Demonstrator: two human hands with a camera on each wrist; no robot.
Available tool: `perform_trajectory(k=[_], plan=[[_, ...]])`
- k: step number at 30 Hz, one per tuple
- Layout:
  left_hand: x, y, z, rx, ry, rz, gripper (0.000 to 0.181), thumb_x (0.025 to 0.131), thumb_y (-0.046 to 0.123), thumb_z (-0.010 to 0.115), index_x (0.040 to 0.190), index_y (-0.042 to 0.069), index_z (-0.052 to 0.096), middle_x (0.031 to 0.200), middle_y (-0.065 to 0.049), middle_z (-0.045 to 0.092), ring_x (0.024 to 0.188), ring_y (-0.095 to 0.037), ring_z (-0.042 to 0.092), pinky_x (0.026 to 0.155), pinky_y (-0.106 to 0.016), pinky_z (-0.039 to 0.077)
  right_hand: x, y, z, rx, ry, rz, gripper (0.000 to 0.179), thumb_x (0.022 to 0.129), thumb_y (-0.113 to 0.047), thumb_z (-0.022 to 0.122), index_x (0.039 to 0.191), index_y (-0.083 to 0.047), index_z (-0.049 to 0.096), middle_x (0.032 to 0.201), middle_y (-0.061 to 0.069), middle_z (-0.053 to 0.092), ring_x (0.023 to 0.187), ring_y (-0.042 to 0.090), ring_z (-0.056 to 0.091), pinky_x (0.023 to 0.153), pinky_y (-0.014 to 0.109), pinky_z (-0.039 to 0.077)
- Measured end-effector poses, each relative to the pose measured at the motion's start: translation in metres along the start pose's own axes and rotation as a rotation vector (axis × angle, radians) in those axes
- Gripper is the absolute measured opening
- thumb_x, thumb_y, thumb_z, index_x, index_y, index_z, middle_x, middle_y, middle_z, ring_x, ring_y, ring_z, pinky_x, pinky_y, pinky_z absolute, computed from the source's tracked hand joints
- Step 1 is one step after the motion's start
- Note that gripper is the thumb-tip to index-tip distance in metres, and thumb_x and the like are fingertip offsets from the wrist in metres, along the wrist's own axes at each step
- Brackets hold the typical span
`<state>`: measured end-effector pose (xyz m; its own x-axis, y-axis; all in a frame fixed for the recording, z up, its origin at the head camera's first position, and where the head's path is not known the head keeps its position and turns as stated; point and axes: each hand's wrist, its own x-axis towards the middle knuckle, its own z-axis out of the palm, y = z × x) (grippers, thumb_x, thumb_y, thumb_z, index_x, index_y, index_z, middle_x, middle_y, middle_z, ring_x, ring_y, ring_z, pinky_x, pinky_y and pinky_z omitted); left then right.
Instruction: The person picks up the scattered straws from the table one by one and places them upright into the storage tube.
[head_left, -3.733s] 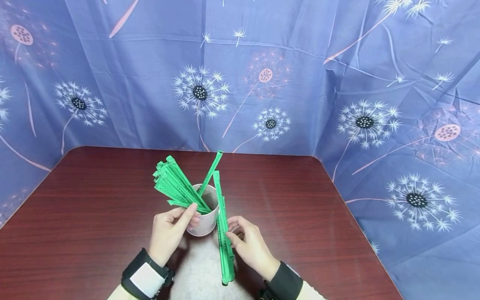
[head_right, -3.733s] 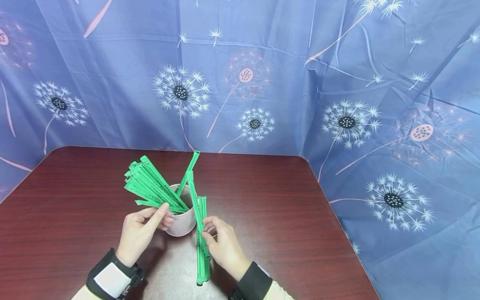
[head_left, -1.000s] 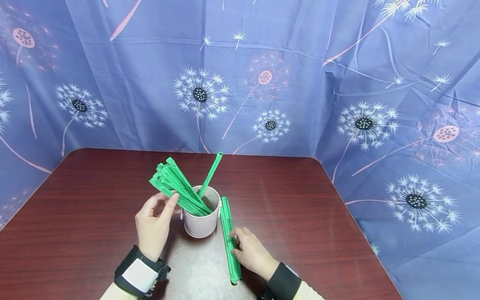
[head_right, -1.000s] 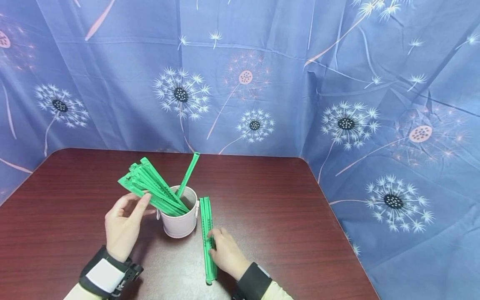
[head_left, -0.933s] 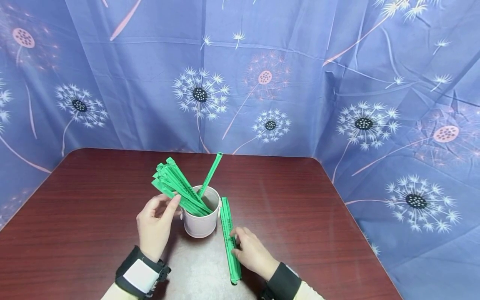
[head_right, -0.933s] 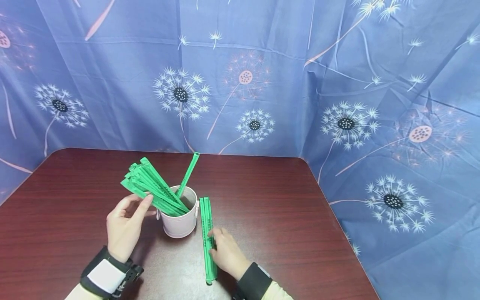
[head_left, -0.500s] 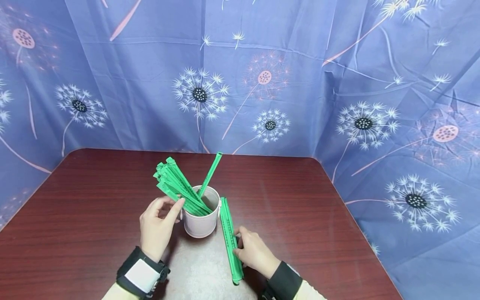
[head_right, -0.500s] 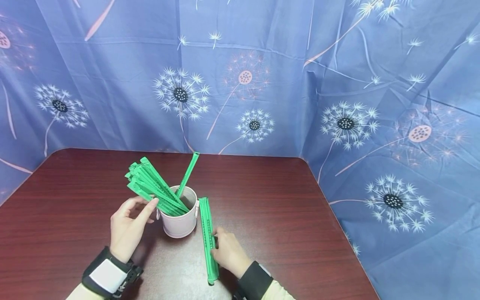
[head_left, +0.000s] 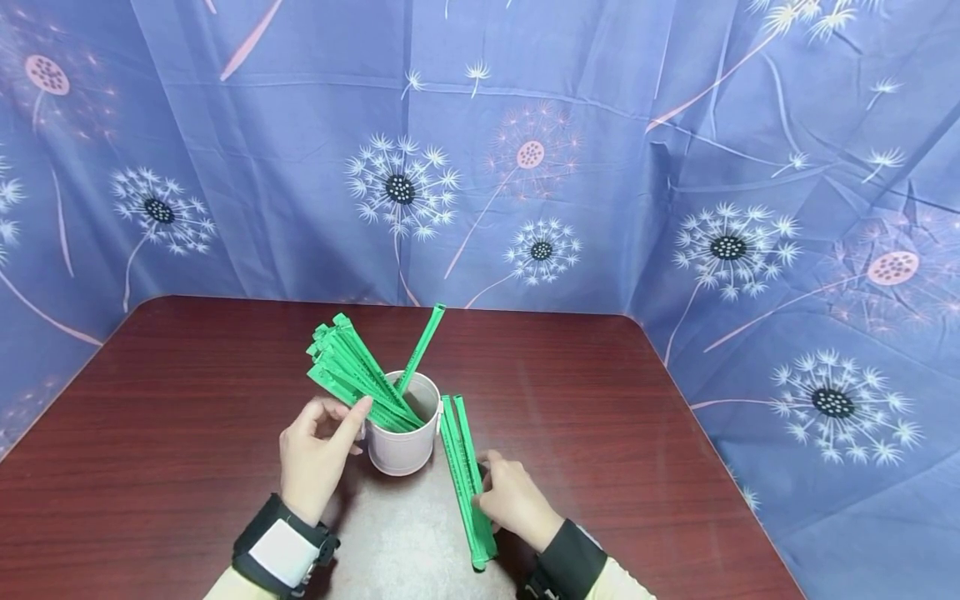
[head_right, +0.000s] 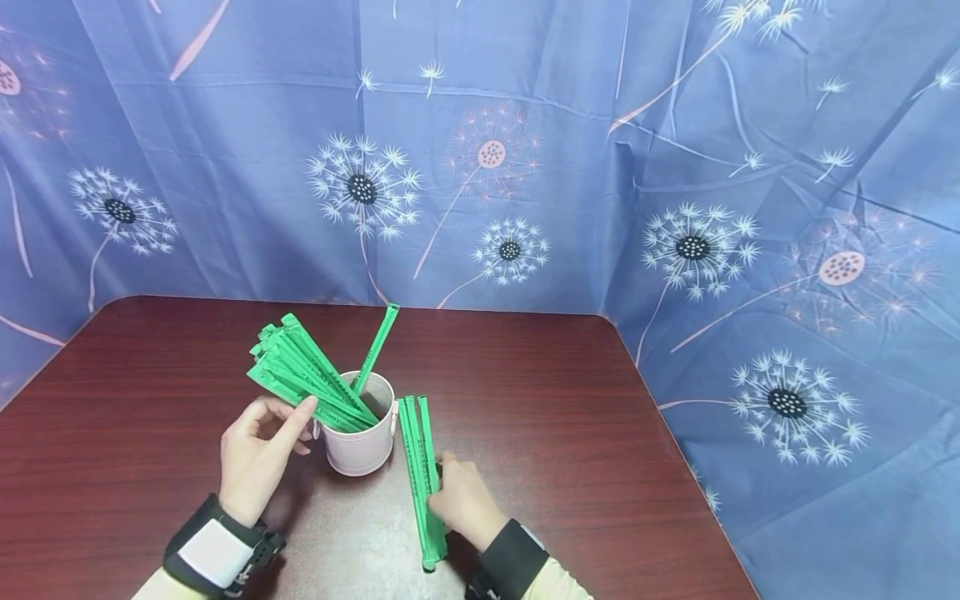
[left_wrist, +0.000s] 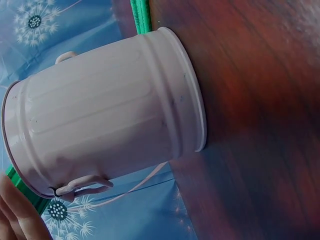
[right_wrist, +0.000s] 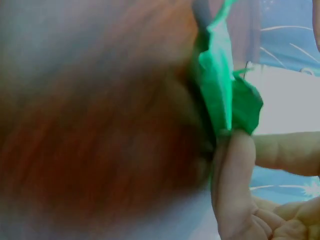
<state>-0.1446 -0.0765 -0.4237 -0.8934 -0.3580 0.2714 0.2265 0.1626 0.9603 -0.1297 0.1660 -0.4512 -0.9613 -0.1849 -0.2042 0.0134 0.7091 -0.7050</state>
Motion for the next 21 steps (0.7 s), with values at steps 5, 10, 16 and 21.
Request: perform_trajectory(k=[5,10,16,21], plan=[[-0.002,0.001,0.002,0.003,-0.057,0.009,0.037,0.093,0.026,0.072,0.065,0.002,0.065,0.054,0.002,0.064,0.047,-0.009,0.063,0.049,-0.022,0.059,0.001,0.001,-0.001,0.115,0.038,-0.05,0.057,0.086,0.004,0.069,0.136,0.014,0.044,0.078,0.006,0.056,0.048,0.016,0.06,0.041,0.025,0.056],[-0.006,0.002,0.005,-0.004,-0.152,0.062,0.033,0.094,0.02,0.07,0.064,0.008,0.068,0.056,0.0,0.067,0.049,-0.009,0.064,0.05,-0.023,0.059,0.002,-0.001,-0.003,0.185,0.07,-0.11,0.053,0.09,-0.001,0.068,0.136,0.013,0.046,0.088,0.008,0.058,0.058,0.016,0.062,0.045,0.028,0.058],[-0.012,0.005,0.011,-0.03,-0.29,0.118,0.016,0.093,0.015,0.069,0.08,0.006,0.074,0.066,-0.005,0.072,0.056,-0.007,0.068,0.054,-0.024,0.061,0.002,-0.006,-0.002,0.235,0.099,-0.177,0.039,0.092,-0.006,0.068,0.128,0.006,0.056,0.097,0.013,0.06,0.065,0.012,0.061,0.049,0.031,0.059],[-0.016,0.007,0.013,-0.035,-0.385,0.103,0.017,0.093,0.015,0.07,0.105,0.004,0.072,0.085,-0.011,0.077,0.069,-0.01,0.073,0.062,-0.025,0.063,-0.001,-0.009,0.002,0.209,0.108,-0.243,0.028,0.092,-0.008,0.07,0.116,0.0,0.06,0.095,0.011,0.063,0.063,0.007,0.059,0.05,0.022,0.055]])
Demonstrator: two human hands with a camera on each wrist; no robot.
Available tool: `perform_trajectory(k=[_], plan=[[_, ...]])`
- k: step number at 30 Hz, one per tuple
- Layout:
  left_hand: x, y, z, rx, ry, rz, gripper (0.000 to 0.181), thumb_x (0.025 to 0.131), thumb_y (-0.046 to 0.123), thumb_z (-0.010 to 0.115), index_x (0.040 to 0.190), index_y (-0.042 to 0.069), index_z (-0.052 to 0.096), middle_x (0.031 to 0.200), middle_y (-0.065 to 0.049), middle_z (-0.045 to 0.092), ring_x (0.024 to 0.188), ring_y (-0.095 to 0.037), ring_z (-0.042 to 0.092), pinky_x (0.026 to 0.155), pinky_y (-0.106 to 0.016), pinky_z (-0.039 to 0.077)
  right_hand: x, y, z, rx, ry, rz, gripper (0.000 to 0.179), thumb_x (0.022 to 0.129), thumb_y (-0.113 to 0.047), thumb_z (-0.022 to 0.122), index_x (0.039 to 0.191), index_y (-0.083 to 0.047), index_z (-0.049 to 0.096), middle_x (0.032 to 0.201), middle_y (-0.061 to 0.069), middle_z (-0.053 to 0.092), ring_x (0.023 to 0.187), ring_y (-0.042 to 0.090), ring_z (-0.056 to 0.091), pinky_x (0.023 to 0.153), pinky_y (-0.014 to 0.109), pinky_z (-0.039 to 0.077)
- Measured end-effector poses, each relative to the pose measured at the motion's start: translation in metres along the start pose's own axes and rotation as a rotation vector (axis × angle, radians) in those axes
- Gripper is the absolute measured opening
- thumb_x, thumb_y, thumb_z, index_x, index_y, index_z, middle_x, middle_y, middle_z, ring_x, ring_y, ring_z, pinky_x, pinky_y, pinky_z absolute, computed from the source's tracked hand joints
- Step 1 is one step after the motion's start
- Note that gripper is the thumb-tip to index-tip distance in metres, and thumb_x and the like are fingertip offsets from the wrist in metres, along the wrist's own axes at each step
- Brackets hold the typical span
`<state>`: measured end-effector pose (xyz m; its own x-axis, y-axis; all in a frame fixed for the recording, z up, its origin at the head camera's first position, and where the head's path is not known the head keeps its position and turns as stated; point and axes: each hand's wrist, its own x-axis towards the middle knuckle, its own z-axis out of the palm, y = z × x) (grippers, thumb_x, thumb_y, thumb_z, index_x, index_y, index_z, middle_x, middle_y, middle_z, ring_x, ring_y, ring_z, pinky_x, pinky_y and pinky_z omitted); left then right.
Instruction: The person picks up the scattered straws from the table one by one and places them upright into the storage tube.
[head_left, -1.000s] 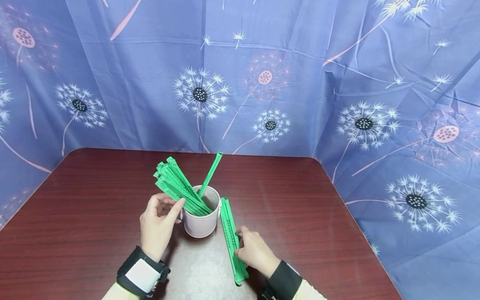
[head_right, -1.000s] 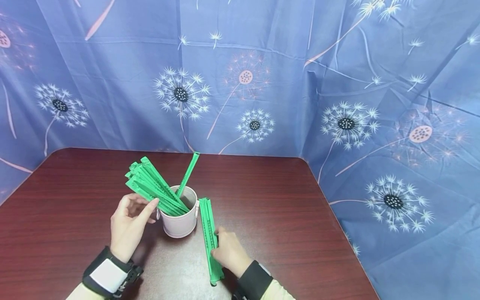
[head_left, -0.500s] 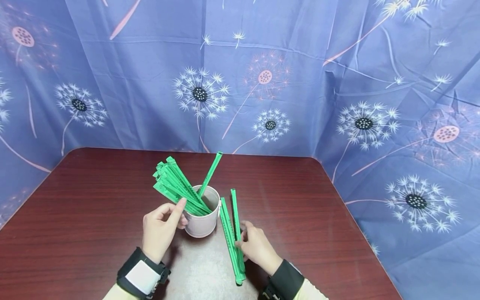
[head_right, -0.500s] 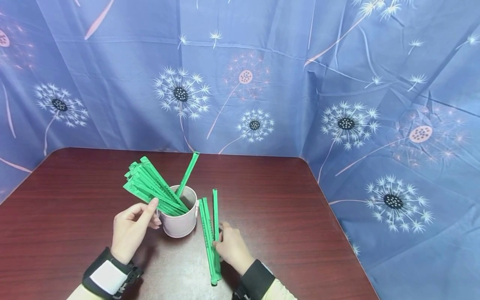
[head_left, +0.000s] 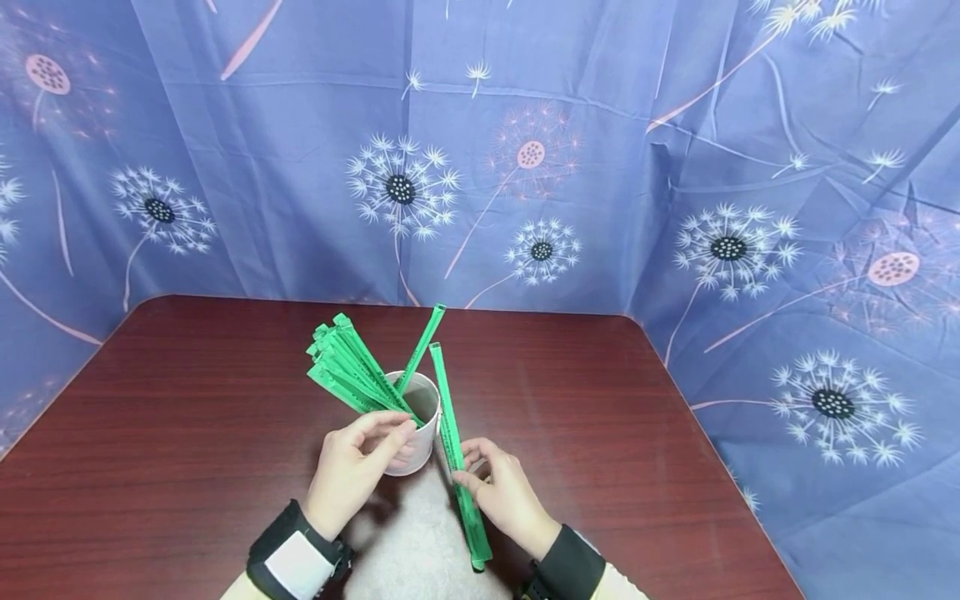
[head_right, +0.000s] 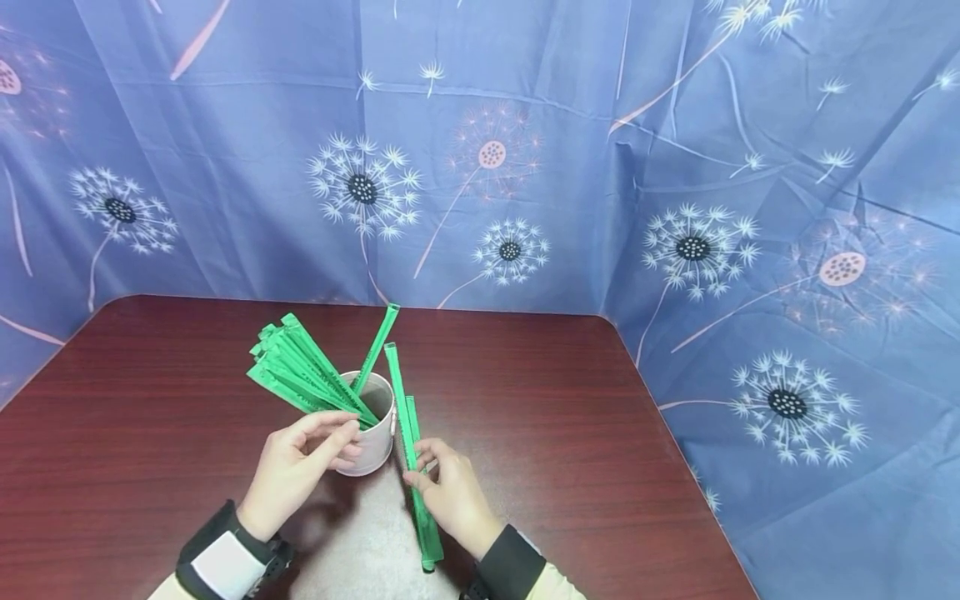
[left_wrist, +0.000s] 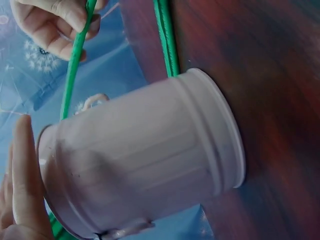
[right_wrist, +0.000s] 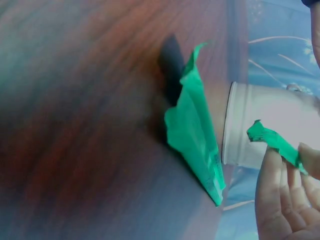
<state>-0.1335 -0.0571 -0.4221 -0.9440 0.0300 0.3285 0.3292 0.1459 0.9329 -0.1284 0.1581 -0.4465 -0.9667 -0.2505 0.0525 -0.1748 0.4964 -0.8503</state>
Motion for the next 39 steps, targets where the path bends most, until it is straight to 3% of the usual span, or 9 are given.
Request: perform_trajectory(k=[6,11,15,18,26,30,35,39], plan=[[-0.001,0.001,0.002,0.056,-0.002,-0.015,0.029,0.09,0.017,0.073,0.118,0.009,0.069,0.101,-0.008,0.077,0.08,-0.009,0.074,0.068,-0.019,0.061,-0.003,-0.004,0.004,-0.031,-0.016,-0.089,0.024,0.091,-0.01,0.07,0.113,-0.005,0.063,0.094,0.008,0.067,0.07,0.0,0.058,0.059,0.018,0.052],[-0.002,0.004,0.004,-0.054,-0.005,-0.072,0.034,0.089,0.014,0.074,0.121,0.003,0.066,0.105,-0.016,0.074,0.083,-0.01,0.074,0.07,-0.025,0.064,-0.004,-0.004,0.007,-0.014,-0.048,-0.17,0.018,0.09,-0.01,0.071,0.108,-0.009,0.066,0.089,0.007,0.069,0.072,0.001,0.058,0.061,0.02,0.055],[-0.001,0.007,0.006,-0.175,0.004,-0.108,0.028,0.09,0.01,0.073,0.115,-0.001,0.067,0.105,-0.023,0.072,0.082,-0.012,0.074,0.071,-0.034,0.066,-0.005,-0.003,0.009,-0.013,-0.058,-0.215,0.016,0.089,-0.009,0.072,0.104,-0.01,0.067,0.086,0.005,0.069,0.075,0.001,0.06,0.062,0.021,0.057],[-0.001,0.008,0.006,-0.211,0.012,-0.107,0.022,0.09,0.01,0.072,0.11,0.0,0.069,0.104,-0.023,0.073,0.081,-0.012,0.074,0.07,-0.039,0.066,-0.005,-0.003,0.01,-0.027,-0.056,-0.241,0.016,0.088,-0.009,0.073,0.104,-0.011,0.068,0.087,0.003,0.069,0.078,0.0,0.059,0.062,0.02,0.058],[-0.002,0.009,0.006,-0.203,0.041,-0.048,0.016,0.09,0.006,0.071,0.105,0.0,0.071,0.098,-0.021,0.074,0.077,-0.011,0.074,0.068,-0.037,0.066,-0.004,-0.001,0.012,-0.025,-0.038,-0.274,0.015,0.089,-0.012,0.073,0.103,-0.014,0.069,0.086,0.003,0.069,0.079,0.001,0.06,0.062,0.02,0.057],[-0.001,0.011,0.004,-0.178,0.082,-0.005,0.016,0.089,0.006,0.072,0.104,-0.001,0.071,0.093,-0.014,0.076,0.076,-0.01,0.074,0.066,-0.036,0.065,-0.003,0.001,0.012,-0.034,-0.05,-0.266,0.012,0.089,-0.011,0.073,0.1,-0.013,0.07,0.089,0.003,0.07,0.078,0.001,0.06,0.063,0.02,0.057],[0.002,0.014,0.0,-0.185,0.157,0.096,0.015,0.09,-0.001,0.069,0.104,-0.004,0.071,0.094,0.003,0.076,0.075,-0.009,0.073,0.063,-0.035,0.065,-0.002,0.005,0.01,-0.145,-0.05,-0.212,0.013,0.087,-0.009,0.074,0.098,-0.012,0.07,0.092,0.003,0.07,0.076,0.002,0.059,0.064,0.018,0.054],[0.006,0.016,-0.005,-0.221,0.225,0.168,0.015,0.09,-0.005,0.068,0.104,-0.009,0.07,0.098,0.004,0.076,0.071,-0.009,0.073,0.062,-0.032,0.064,-0.001,0.008,0.007,-0.249,-0.05,-0.115,0.019,0.085,-0.008,0.076,0.102,-0.01,0.068,0.091,0.003,0.065,0.071,0.004,0.056,0.062,0.018,0.048]])
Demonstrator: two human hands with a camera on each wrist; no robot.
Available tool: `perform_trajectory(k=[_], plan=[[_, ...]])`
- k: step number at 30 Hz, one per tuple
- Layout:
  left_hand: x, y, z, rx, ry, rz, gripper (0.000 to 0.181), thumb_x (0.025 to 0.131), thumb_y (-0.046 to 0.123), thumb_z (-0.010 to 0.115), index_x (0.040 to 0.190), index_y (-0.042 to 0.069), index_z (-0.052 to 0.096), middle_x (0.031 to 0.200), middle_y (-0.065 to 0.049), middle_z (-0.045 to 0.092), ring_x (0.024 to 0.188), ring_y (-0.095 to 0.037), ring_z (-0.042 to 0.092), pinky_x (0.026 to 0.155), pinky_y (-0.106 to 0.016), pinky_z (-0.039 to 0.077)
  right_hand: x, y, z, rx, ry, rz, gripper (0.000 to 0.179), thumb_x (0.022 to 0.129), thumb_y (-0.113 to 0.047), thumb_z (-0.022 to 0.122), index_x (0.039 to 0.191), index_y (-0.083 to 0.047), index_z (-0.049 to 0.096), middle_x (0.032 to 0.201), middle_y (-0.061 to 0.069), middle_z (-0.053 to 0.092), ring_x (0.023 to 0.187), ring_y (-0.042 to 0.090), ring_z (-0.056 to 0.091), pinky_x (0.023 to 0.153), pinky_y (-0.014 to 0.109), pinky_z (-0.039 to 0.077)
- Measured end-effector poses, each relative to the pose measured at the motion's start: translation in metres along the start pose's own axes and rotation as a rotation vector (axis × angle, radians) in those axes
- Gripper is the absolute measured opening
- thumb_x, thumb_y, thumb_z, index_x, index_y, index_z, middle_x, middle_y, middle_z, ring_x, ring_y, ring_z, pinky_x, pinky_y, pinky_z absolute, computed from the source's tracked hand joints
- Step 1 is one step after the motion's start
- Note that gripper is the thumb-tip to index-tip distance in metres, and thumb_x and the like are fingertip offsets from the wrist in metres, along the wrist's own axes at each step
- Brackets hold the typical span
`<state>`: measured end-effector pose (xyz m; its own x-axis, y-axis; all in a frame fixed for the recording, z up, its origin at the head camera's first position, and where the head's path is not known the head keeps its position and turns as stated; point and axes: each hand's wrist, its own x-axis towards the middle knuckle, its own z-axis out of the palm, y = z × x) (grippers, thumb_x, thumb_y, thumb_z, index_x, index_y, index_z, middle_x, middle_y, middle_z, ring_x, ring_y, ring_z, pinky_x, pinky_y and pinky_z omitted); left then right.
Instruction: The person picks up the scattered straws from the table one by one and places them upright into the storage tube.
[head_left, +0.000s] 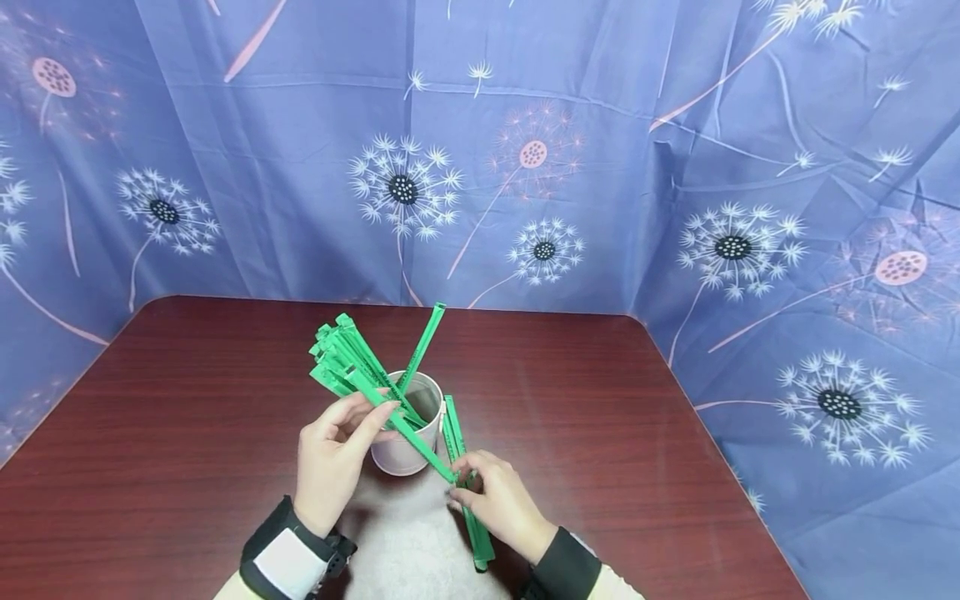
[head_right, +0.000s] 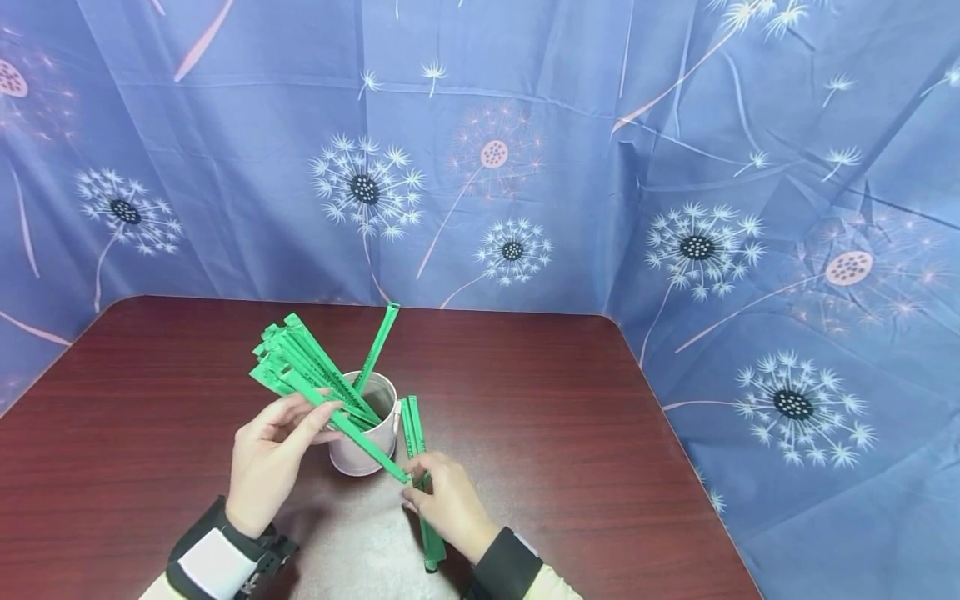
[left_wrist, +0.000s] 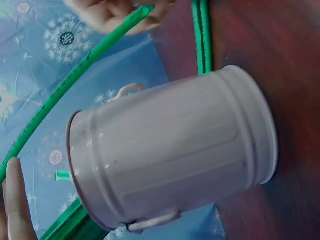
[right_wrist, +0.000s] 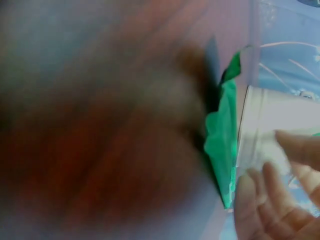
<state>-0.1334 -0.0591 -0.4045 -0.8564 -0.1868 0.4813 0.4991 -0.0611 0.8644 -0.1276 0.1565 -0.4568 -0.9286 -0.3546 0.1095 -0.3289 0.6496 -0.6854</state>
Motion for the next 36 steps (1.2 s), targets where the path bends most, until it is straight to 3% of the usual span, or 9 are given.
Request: perform_trajectory(k=[7,15,23,26,32,36], plan=[[0.007,0.002,-0.006,-0.113,0.133,0.062,0.019,0.089,-0.007,0.067,0.103,-0.019,0.064,0.094,-0.001,0.076,0.07,-0.01,0.074,0.063,-0.028,0.064,0.0,0.007,-0.005,-0.058,-0.081,0.15,0.036,0.08,-0.012,0.082,0.111,-0.005,0.064,0.091,0.004,0.059,0.077,0.013,0.052,0.062,0.023,0.045],[0.018,0.01,-0.011,-0.161,0.261,0.12,0.023,0.091,-0.004,0.067,0.107,-0.02,0.063,0.093,-0.008,0.076,0.066,-0.012,0.073,0.063,-0.029,0.064,0.001,0.008,-0.006,-0.066,-0.102,0.192,0.035,0.08,-0.007,0.08,0.112,-0.001,0.064,0.078,0.003,0.064,0.069,0.013,0.06,0.056,0.021,0.05],[0.023,0.013,-0.014,-0.301,0.273,0.225,0.024,0.09,-0.014,0.062,0.11,-0.025,0.058,0.095,-0.01,0.075,0.074,-0.013,0.074,0.063,-0.028,0.064,0.002,0.004,-0.007,-0.11,-0.092,0.238,0.034,0.079,-0.007,0.081,0.109,-0.002,0.066,0.073,0.0,0.065,0.067,0.01,0.058,0.057,0.022,0.049],[0.022,0.01,-0.014,-0.234,0.277,0.215,0.023,0.089,-0.013,0.064,0.108,-0.024,0.06,0.096,-0.009,0.075,0.07,-0.011,0.073,0.062,-0.027,0.064,0.003,0.004,-0.007,-0.13,-0.092,0.24,0.03,0.078,-0.008,0.081,0.104,-0.003,0.067,0.073,-0.001,0.066,0.067,0.01,0.059,0.058,0.022,0.049],[0.016,0.0,-0.012,0.078,0.257,0.157,0.016,0.087,-0.005,0.071,0.102,-0.012,0.07,0.094,0.003,0.075,0.062,-0.006,0.071,0.06,-0.023,0.063,0.003,0.005,-0.006,-0.143,-0.09,0.231,0.027,0.077,-0.009,0.082,0.099,-0.004,0.068,0.073,-0.002,0.066,0.066,0.01,0.059,0.057,0.021,0.049],[0.013,-0.009,-0.011,0.19,0.22,0.157,0.015,0.086,-0.005,0.073,0.101,-0.005,0.073,0.088,0.004,0.076,0.061,-0.003,0.07,0.058,-0.018,0.061,0.003,0.005,-0.006,-0.14,-0.091,0.233,0.026,0.077,-0.009,0.082,0.099,-0.004,0.068,0.073,-0.002,0.066,0.066,0.009,0.059,0.057,0.021,0.049]])
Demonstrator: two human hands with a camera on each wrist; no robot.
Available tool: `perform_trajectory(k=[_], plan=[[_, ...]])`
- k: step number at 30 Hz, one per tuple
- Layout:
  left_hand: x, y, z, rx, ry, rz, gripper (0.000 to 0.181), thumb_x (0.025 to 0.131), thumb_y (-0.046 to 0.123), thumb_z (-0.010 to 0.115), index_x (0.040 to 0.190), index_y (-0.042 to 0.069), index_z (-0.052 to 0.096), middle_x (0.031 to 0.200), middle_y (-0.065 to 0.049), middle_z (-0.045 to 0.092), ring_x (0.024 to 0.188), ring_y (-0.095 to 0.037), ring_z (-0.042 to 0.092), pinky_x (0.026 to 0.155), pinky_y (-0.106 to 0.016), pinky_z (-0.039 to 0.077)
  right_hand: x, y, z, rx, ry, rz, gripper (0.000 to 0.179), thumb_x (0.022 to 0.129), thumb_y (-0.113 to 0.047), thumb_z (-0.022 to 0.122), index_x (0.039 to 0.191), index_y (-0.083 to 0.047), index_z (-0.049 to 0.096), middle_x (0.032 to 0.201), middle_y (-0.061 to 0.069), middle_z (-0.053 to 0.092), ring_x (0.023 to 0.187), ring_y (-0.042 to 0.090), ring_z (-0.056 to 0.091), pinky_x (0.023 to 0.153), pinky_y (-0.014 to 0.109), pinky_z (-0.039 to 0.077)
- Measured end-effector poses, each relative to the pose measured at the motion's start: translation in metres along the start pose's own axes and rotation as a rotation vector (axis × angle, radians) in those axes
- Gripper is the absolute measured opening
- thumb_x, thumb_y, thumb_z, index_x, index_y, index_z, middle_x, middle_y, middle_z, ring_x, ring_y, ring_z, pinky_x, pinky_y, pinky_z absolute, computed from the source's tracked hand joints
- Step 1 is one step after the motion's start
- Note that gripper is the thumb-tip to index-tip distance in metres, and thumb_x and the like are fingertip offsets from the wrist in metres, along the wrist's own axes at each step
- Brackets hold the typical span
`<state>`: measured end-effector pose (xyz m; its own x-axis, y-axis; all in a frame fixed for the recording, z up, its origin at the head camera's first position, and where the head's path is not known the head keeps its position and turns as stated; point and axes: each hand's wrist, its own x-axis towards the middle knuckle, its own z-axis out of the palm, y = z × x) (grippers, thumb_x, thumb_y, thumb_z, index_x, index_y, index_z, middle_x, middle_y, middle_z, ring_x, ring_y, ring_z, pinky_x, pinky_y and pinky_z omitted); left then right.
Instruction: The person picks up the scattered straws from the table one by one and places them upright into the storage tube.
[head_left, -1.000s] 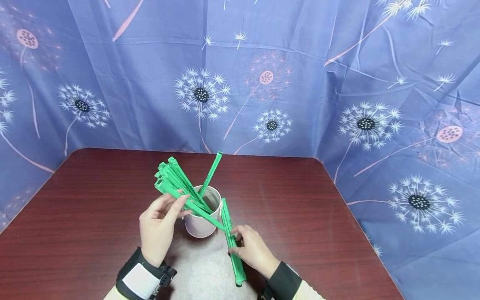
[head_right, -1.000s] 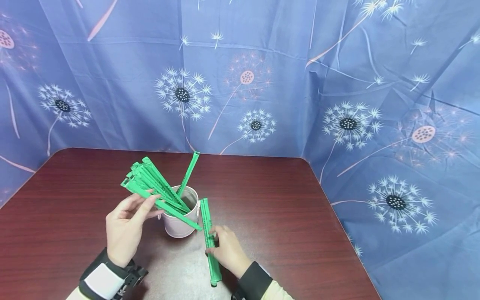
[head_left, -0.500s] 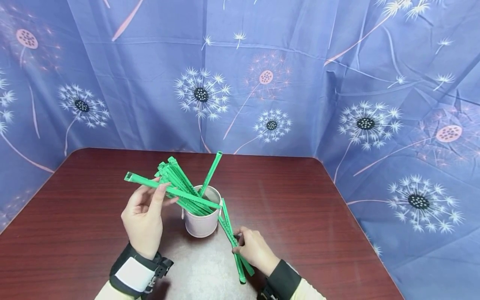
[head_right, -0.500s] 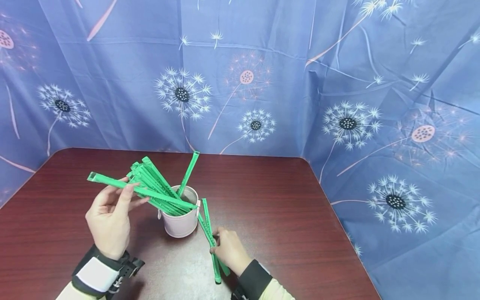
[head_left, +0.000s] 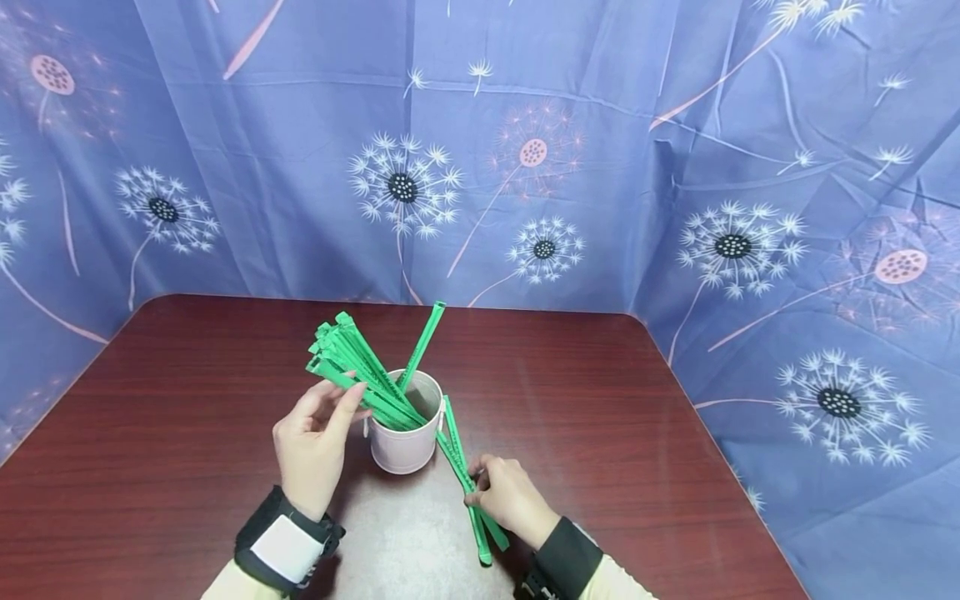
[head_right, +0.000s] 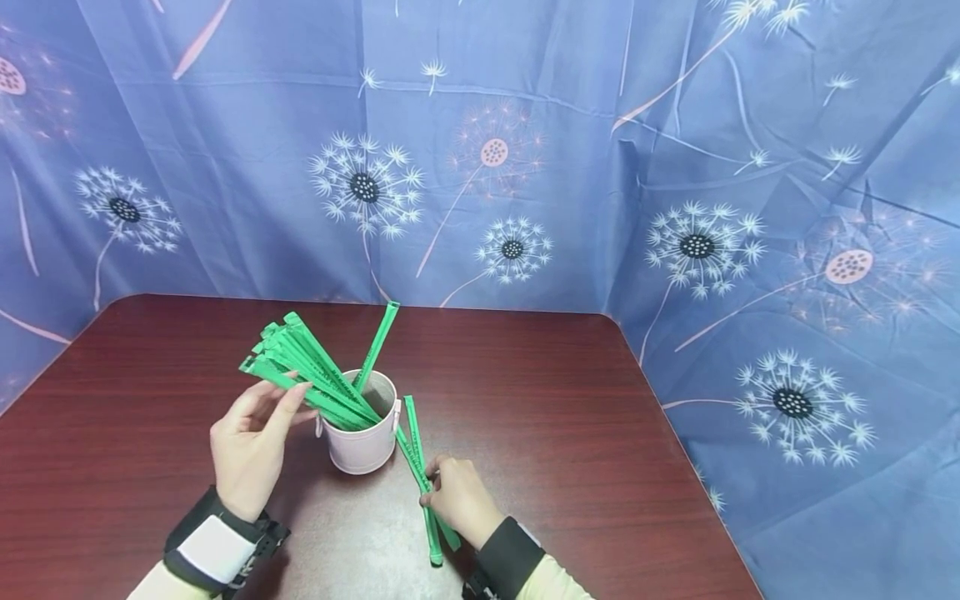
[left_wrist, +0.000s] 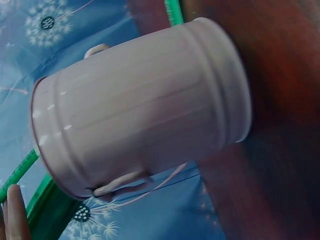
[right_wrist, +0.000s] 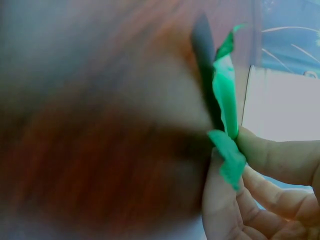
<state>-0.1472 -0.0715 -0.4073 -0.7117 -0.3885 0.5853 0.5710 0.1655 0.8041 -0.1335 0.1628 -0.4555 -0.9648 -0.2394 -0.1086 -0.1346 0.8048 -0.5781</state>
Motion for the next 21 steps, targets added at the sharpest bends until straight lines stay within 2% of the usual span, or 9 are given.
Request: perform_trajectory(k=[7,10,15,21], plan=[[-0.008,-0.011,0.0,0.117,-0.051,-0.019,0.009,0.084,0.001,0.077,0.093,0.003,0.075,0.074,-0.012,0.073,0.055,0.001,0.064,0.053,-0.015,0.057,0.0,0.0,0.0,0.0,0.0,0.003,0.025,0.077,-0.01,0.083,0.097,-0.005,0.069,0.072,-0.002,0.065,0.065,0.008,0.057,0.056,0.021,0.048],[-0.01,-0.014,0.0,0.177,-0.07,-0.022,0.01,0.084,0.005,0.078,0.094,0.006,0.076,0.074,-0.009,0.073,0.054,0.003,0.06,0.051,-0.013,0.054,0.001,-0.001,0.0,0.002,-0.001,0.006,0.026,0.077,-0.01,0.083,0.097,-0.004,0.069,0.071,-0.002,0.065,0.065,0.008,0.057,0.056,0.021,0.048],[-0.012,-0.017,0.0,0.302,-0.094,0.011,0.013,0.082,0.01,0.081,0.094,0.01,0.078,0.078,-0.003,0.075,0.058,0.006,0.057,0.053,-0.008,0.047,0.0,0.0,0.0,0.017,-0.004,0.009,0.025,0.077,-0.01,0.083,0.097,-0.004,0.068,0.071,-0.001,0.065,0.064,0.008,0.057,0.055,0.021,0.047],[-0.012,-0.018,0.0,0.345,-0.097,-0.003,0.009,0.081,0.012,0.082,0.088,0.01,0.077,0.079,-0.002,0.075,0.064,0.01,0.057,0.056,-0.006,0.046,-0.001,0.0,0.0,0.029,0.001,0.002,0.025,0.077,-0.01,0.082,0.097,-0.004,0.068,0.07,-0.002,0.064,0.063,0.007,0.055,0.054,0.02,0.046]])
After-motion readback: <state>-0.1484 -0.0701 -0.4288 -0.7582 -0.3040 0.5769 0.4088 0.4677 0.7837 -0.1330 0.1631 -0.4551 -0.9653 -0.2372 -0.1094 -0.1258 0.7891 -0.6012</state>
